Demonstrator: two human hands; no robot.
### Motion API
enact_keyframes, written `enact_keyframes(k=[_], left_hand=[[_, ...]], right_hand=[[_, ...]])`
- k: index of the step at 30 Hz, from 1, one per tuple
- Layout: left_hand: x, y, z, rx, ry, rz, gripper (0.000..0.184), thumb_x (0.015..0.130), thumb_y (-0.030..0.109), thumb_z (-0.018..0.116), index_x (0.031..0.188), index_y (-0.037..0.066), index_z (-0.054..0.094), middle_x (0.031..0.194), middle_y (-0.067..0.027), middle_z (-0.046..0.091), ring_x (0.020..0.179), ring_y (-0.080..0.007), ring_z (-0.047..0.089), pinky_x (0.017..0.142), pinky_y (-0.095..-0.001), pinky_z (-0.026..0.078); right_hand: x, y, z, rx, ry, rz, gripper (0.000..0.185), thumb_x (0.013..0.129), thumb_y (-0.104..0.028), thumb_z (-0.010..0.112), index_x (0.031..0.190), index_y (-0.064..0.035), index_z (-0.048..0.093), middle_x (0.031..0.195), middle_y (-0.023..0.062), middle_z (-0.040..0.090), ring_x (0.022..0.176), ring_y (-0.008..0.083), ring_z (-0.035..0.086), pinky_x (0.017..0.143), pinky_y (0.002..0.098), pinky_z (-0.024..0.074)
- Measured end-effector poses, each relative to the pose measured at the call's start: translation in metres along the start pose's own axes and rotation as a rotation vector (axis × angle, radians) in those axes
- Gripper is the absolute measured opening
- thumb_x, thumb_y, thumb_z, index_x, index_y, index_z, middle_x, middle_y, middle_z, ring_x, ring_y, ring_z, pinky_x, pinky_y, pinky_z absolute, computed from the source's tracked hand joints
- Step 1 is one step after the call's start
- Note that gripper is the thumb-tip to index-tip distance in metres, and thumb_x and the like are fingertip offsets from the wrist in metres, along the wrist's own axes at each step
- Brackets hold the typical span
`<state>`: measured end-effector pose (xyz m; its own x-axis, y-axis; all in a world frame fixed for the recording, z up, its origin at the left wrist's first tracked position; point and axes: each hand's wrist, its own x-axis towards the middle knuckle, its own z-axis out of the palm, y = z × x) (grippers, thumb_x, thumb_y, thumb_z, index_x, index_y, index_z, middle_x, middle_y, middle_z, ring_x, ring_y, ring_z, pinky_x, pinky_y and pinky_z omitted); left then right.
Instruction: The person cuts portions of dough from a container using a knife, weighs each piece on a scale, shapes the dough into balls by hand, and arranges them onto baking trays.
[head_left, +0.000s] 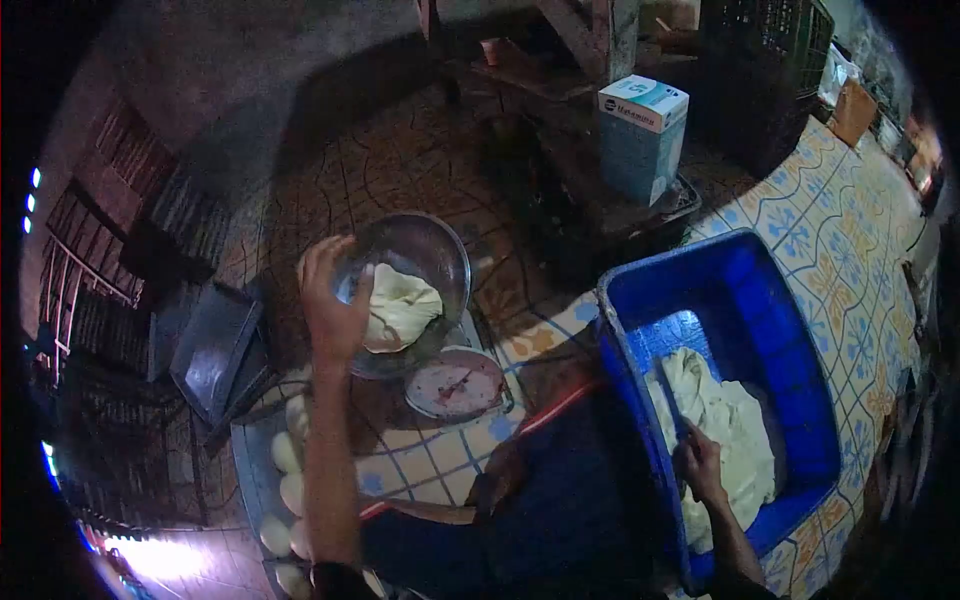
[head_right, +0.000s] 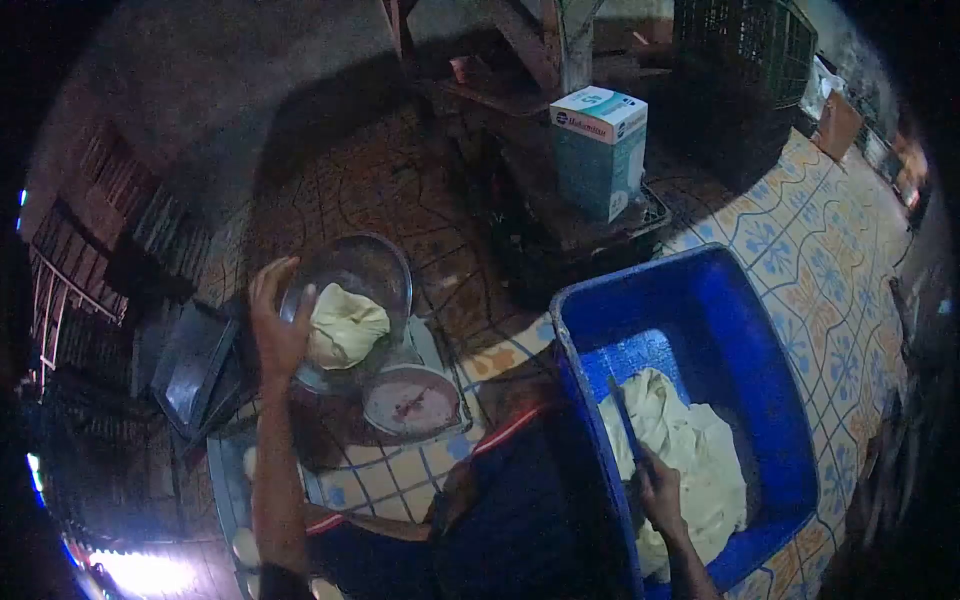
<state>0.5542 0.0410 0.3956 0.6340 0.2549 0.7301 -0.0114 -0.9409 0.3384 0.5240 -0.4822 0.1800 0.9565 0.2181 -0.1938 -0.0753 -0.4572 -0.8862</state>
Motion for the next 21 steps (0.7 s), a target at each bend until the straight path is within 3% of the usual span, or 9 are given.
enact_keyframes(k=[1, 3, 4, 7, 9, 13, 16, 18, 21], left_hand=[[-0.008, 0.029, -0.001, -0.080, 0.083, -0.008, 0.027, 0.077, 0.009, 0.068, 0.102, 0.003, 0.062, 0.105, -0.0133, 0.060, 0.103, -0.0275, 0.056, 0.090, -0.0392, 0.044], [-0.042, 0.086, 0.019, -0.235, 0.213, -0.001, 0.017, 0.075, 0.001, 0.065, 0.091, 0.003, 0.061, 0.087, -0.0117, 0.062, 0.080, -0.0268, 0.062, 0.076, -0.0362, 0.049], [-0.062, 0.125, 0.026, -0.435, 0.080, -0.034, 0.016, 0.074, 0.001, 0.065, 0.090, 0.003, 0.061, 0.085, -0.0117, 0.062, 0.078, -0.0280, 0.061, 0.071, -0.0370, 0.048], [-0.101, 0.204, 0.084, -0.697, -0.453, 0.248, 0.015, 0.078, 0.008, 0.066, 0.092, 0.005, 0.064, 0.086, -0.0123, 0.064, 0.080, -0.0261, 0.063, 0.070, -0.0371, 0.050], [-0.129, 0.256, 0.127, -0.809, -0.814, 0.104, 0.022, 0.083, 0.011, 0.059, 0.102, -0.001, 0.062, 0.100, -0.0169, 0.065, 0.089, -0.0323, 0.064, 0.077, -0.0417, 0.052], [-0.171, 0.334, 0.221, -0.629, -1.135, 0.100, 0.032, 0.083, 0.009, 0.055, 0.112, -0.004, 0.059, 0.114, -0.0211, 0.060, 0.103, -0.0398, 0.058, 0.091, -0.0489, 0.046], [-0.249, 0.350, 0.317, -0.491, -1.099, 0.165, 0.018, 0.075, 0.005, 0.059, 0.091, 0.002, 0.066, 0.095, -0.0186, 0.062, 0.086, -0.0361, 0.063, 0.072, -0.0464, 0.049], [-0.256, 0.344, 0.314, -0.324, -1.311, 0.202, 0.013, 0.074, 0.008, 0.063, 0.085, 0.006, 0.070, 0.092, -0.0141, 0.065, 0.087, -0.0317, 0.064, 0.071, -0.0433, 0.049], [-0.248, 0.347, 0.296, -0.283, -1.193, 0.313, 0.011, 0.073, 0.009, 0.065, 0.082, 0.008, 0.071, 0.085, -0.0116, 0.067, 0.085, -0.0285, 0.066, 0.068, -0.0428, 0.051]], right_hand=[[0.002, 0.010, -0.004, 0.085, 0.049, -0.008, 0.038, 0.095, -0.011, 0.051, 0.131, 0.0002, 0.051, 0.070, -0.0007, 0.057, 0.058, 0.0057, 0.049, 0.053, 0.0234, 0.0420], [0.007, 0.023, -0.019, 0.119, 0.194, -0.090, 0.039, 0.095, -0.015, 0.053, 0.133, -0.0042, 0.051, 0.063, -0.0032, 0.051, 0.050, 0.0042, 0.042, 0.044, 0.0223, 0.0355], [0.004, 0.008, -0.034, 0.195, 0.192, -0.003, 0.041, 0.095, -0.017, 0.053, 0.134, -0.0057, 0.050, 0.065, -0.0028, 0.051, 0.050, 0.0039, 0.042, 0.044, 0.0223, 0.0351], [0.014, 0.002, -0.067, 0.227, 0.395, 0.002, 0.042, 0.097, -0.018, 0.051, 0.137, -0.0072, 0.047, 0.065, -0.0007, 0.053, 0.049, 0.0044, 0.043, 0.044, 0.0221, 0.0362], [0.020, 0.002, -0.090, 0.212, 0.427, 0.030, 0.042, 0.097, -0.018, 0.050, 0.138, -0.0079, 0.046, 0.064, 0.0000, 0.052, 0.049, 0.0047, 0.044, 0.043, 0.0220, 0.0357], [0.021, 0.016, -0.112, 0.215, 0.437, -0.030, 0.042, 0.098, -0.018, 0.048, 0.138, -0.0067, 0.045, 0.064, 0.0007, 0.052, 0.048, 0.0047, 0.043, 0.043, 0.0214, 0.0354], [0.021, 0.015, -0.112, 0.167, 0.471, -0.023, 0.043, 0.098, -0.018, 0.048, 0.138, -0.0062, 0.044, 0.065, 0.0010, 0.053, 0.048, 0.0045, 0.044, 0.043, 0.0212, 0.0356], [0.018, -0.005, -0.109, 0.173, 0.421, -0.017, 0.042, 0.098, -0.018, 0.049, 0.137, -0.0047, 0.045, 0.068, 0.0023, 0.056, 0.049, 0.0046, 0.048, 0.043, 0.0212, 0.0375], [0.022, 0.015, -0.107, 0.205, 0.395, 0.002, 0.042, 0.097, -0.019, 0.050, 0.136, -0.0037, 0.046, 0.066, 0.0025, 0.057, 0.050, 0.0050, 0.049, 0.044, 0.0212, 0.0373]])
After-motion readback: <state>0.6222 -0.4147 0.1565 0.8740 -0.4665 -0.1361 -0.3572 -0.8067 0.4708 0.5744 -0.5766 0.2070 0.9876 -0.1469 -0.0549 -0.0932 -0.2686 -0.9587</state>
